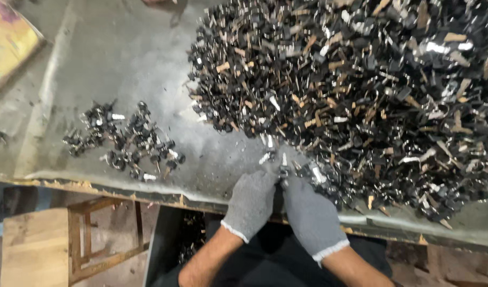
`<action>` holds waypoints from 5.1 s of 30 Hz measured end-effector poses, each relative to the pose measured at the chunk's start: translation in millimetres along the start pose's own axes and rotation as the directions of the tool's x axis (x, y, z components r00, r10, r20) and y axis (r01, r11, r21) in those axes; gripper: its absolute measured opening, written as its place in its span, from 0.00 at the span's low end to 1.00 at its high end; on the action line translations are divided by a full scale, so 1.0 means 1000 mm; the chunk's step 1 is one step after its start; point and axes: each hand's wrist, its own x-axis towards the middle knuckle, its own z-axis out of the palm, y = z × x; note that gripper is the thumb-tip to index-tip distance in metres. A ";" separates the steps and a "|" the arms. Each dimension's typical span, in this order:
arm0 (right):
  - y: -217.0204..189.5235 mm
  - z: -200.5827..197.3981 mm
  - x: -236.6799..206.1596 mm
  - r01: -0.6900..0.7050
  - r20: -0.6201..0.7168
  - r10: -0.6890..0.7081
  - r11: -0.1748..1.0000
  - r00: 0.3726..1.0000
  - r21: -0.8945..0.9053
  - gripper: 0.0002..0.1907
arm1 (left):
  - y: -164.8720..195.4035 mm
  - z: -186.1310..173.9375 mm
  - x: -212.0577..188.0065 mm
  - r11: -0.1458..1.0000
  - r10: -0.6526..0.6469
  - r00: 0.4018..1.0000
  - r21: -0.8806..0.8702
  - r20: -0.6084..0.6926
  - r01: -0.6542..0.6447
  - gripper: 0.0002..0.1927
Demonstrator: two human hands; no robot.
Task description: The person, wearing gray work gloves, picks keys one at a time from a large pile of keys on a worn metal table and places selected keys onto a separate sorted group on the left side of the table, repeating this sorting motion throughout the episode.
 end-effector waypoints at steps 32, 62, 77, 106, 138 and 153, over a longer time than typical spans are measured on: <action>0.004 -0.008 -0.022 -0.080 0.013 0.080 0.995 0.997 0.053 0.21 | -0.006 -0.008 0.010 0.992 -0.117 0.988 -0.039 0.102 0.121 0.18; 0.007 -0.015 0.006 0.111 0.083 -0.122 0.985 0.989 0.134 0.19 | -0.003 -0.006 0.006 0.986 -0.111 0.993 -0.128 -0.043 0.105 0.09; -0.006 -0.003 0.002 0.074 0.054 -0.062 0.960 0.997 -0.269 0.12 | -0.004 -0.012 0.015 0.986 -0.060 0.995 -0.148 0.080 0.072 0.10; 0.011 0.010 -0.001 0.164 -0.061 -0.241 0.804 0.969 -0.572 0.11 | -0.003 -0.033 0.029 0.998 -0.026 0.953 -0.040 0.301 0.040 0.15; -0.006 -0.011 0.003 -0.055 -0.028 0.052 0.988 0.998 -0.144 0.14 | -0.010 0.019 -0.008 0.991 -0.012 1.000 0.136 0.021 0.010 0.06; 0.002 0.000 0.003 -0.028 0.168 0.015 0.997 0.986 0.078 0.14 | -0.016 0.017 -0.010 0.995 0.010 0.997 0.098 -0.070 -0.003 0.05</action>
